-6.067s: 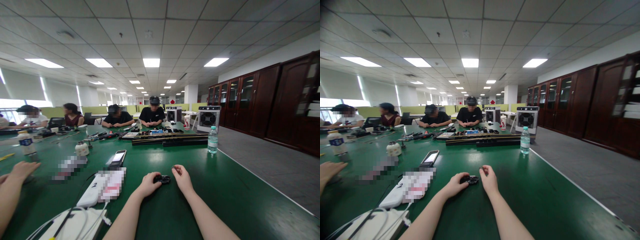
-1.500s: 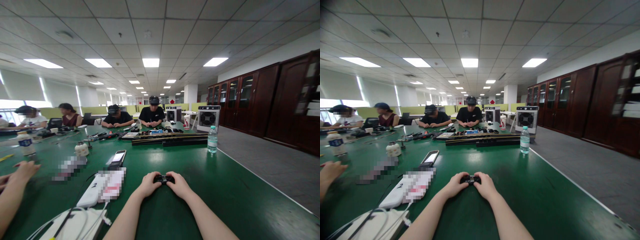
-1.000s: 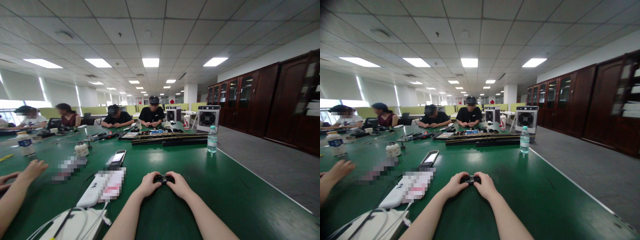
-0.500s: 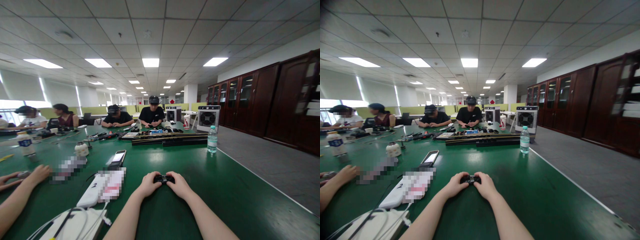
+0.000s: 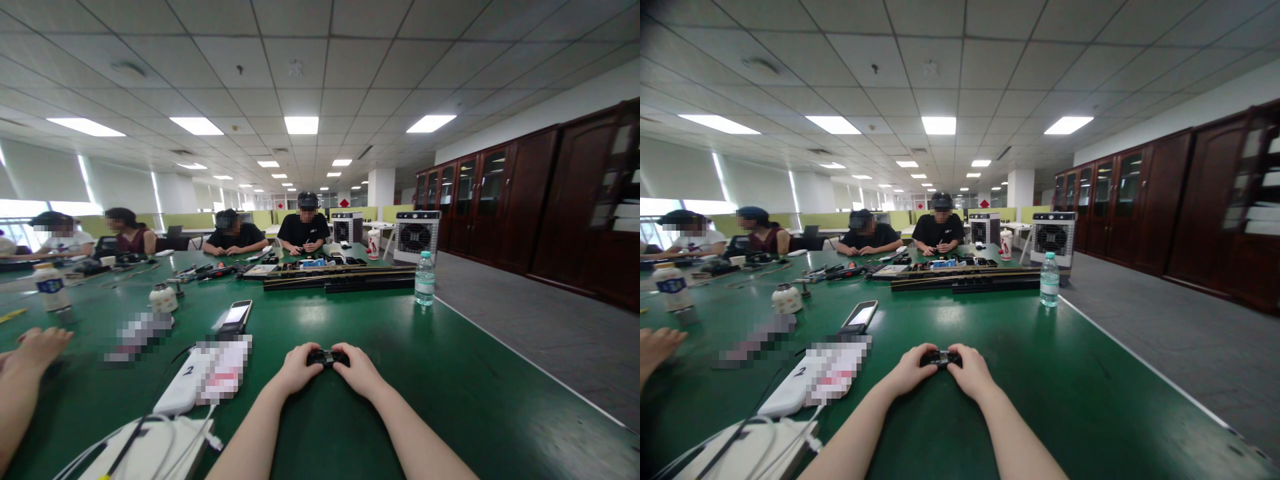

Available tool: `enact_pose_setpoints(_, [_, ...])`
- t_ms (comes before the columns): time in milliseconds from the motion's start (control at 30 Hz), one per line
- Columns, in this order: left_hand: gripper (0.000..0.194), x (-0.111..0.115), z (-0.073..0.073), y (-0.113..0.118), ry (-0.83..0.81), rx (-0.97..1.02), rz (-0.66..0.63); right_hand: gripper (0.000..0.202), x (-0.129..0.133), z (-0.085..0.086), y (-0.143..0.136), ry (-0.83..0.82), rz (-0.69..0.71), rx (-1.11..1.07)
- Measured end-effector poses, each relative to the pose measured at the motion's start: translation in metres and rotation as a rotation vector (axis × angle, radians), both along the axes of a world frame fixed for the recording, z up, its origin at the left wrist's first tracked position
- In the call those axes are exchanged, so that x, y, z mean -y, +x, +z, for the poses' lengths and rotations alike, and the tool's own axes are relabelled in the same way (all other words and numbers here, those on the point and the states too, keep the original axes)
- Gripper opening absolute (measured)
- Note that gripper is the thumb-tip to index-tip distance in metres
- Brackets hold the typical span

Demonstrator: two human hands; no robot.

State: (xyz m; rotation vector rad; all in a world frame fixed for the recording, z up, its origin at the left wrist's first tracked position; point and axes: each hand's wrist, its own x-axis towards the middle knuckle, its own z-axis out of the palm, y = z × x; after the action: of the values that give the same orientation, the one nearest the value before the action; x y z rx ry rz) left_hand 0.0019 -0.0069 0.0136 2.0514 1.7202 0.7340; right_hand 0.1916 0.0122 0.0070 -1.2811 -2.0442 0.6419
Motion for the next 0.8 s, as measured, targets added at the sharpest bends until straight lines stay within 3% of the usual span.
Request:
enact_pose_setpoints(433, [0.053, -0.0030, -0.0045, -0.0015, 0.013, 0.014, 0.019, 0.039, -0.0010, -0.0010, -0.0011, 0.026, 0.002, 0.005])
enact_pose_setpoints(800, [0.046, -0.0026, -0.0015, -0.0009, 0.026, 0.004, 0.002, 0.037, -0.0020, -0.0008, -0.0012, 0.027, 0.020, 0.014])
